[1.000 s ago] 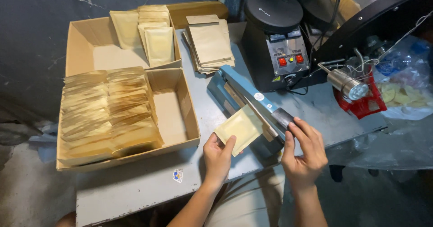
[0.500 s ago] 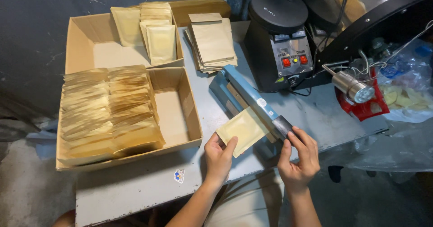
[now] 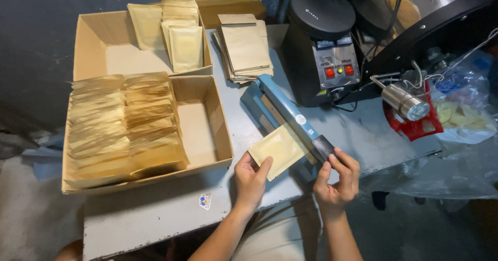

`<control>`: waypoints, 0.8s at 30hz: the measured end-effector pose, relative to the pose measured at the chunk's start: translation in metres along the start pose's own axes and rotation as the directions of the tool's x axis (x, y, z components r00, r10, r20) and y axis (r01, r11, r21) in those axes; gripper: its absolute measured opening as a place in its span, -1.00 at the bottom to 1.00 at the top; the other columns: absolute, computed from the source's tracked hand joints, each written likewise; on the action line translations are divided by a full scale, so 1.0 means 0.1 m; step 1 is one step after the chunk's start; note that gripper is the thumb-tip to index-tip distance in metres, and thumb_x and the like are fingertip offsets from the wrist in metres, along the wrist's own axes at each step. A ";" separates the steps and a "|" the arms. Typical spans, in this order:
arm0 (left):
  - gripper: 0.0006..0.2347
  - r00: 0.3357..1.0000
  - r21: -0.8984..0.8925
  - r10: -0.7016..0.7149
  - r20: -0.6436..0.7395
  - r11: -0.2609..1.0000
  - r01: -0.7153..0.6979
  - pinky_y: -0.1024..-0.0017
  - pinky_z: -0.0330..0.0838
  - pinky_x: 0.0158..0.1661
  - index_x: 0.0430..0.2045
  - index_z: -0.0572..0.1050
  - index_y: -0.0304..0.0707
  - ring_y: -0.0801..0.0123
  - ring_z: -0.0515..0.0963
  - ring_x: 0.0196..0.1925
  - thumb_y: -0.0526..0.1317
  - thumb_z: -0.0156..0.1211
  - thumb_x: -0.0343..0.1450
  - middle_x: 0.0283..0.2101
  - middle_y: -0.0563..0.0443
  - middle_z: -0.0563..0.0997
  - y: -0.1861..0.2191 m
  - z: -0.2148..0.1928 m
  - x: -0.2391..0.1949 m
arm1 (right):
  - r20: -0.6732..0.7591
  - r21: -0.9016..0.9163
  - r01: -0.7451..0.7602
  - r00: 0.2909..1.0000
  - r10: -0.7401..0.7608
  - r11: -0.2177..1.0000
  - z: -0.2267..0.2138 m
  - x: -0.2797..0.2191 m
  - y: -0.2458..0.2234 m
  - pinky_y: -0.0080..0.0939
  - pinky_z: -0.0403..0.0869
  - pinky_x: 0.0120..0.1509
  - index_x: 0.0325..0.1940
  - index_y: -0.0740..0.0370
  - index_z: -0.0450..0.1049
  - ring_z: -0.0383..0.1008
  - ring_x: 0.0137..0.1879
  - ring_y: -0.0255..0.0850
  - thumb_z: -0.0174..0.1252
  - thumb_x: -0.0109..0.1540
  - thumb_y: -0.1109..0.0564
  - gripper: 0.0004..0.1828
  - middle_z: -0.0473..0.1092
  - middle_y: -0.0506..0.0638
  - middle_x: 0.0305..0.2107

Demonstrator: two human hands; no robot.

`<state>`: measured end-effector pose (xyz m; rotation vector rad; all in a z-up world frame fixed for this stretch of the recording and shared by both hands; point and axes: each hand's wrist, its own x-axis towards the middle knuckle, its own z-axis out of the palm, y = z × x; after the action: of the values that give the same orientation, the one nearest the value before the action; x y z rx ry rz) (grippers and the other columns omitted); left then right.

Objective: Sealing paper pouches with a heat sealer and organizing them into a box

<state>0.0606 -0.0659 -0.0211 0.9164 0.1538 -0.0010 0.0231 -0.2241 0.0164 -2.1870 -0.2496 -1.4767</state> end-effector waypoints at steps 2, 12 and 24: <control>-0.73 1.000 0.008 -0.011 -0.006 1.000 0.011 0.36 0.62 -0.05 -0.13 0.59 -0.49 0.22 0.72 -0.11 -0.38 0.28 0.31 -0.12 -0.23 0.74 0.07 0.02 -0.03 | -0.011 -0.013 0.020 1.000 -0.020 1.000 0.01 0.01 -0.02 0.05 0.50 0.20 -0.09 0.44 0.46 0.48 0.03 0.15 0.08 0.35 0.37 -0.92 0.44 0.33 -0.07; -0.74 0.998 0.049 -0.056 -0.009 0.997 0.056 0.33 0.66 -0.51 -0.13 0.56 -0.45 0.17 0.70 -0.30 -0.31 0.27 0.33 -0.22 -0.23 0.72 0.07 0.02 -0.07 | -0.050 -0.033 0.025 0.998 -0.027 0.999 0.03 -0.02 -0.03 0.11 0.45 0.22 -0.12 0.40 0.45 0.45 0.00 0.17 0.05 0.35 0.34 -0.93 0.46 0.26 -0.08; -0.72 0.999 0.055 0.010 0.044 0.998 -0.012 0.37 0.60 -0.53 -0.07 0.55 -0.42 0.27 0.66 -0.34 -0.30 0.28 0.36 -0.25 -0.20 0.71 0.14 -0.24 -0.38 | 0.036 -0.063 -0.153 0.987 0.155 0.986 -0.32 0.21 -0.58 0.16 0.34 0.57 0.42 0.52 0.22 0.16 0.54 0.28 0.16 0.34 0.26 -0.42 0.13 0.40 0.41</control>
<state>0.0208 -0.0410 -0.0189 0.9717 0.1080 -0.0152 -0.0179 -0.1921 0.0617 -2.2312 -0.0483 -1.3729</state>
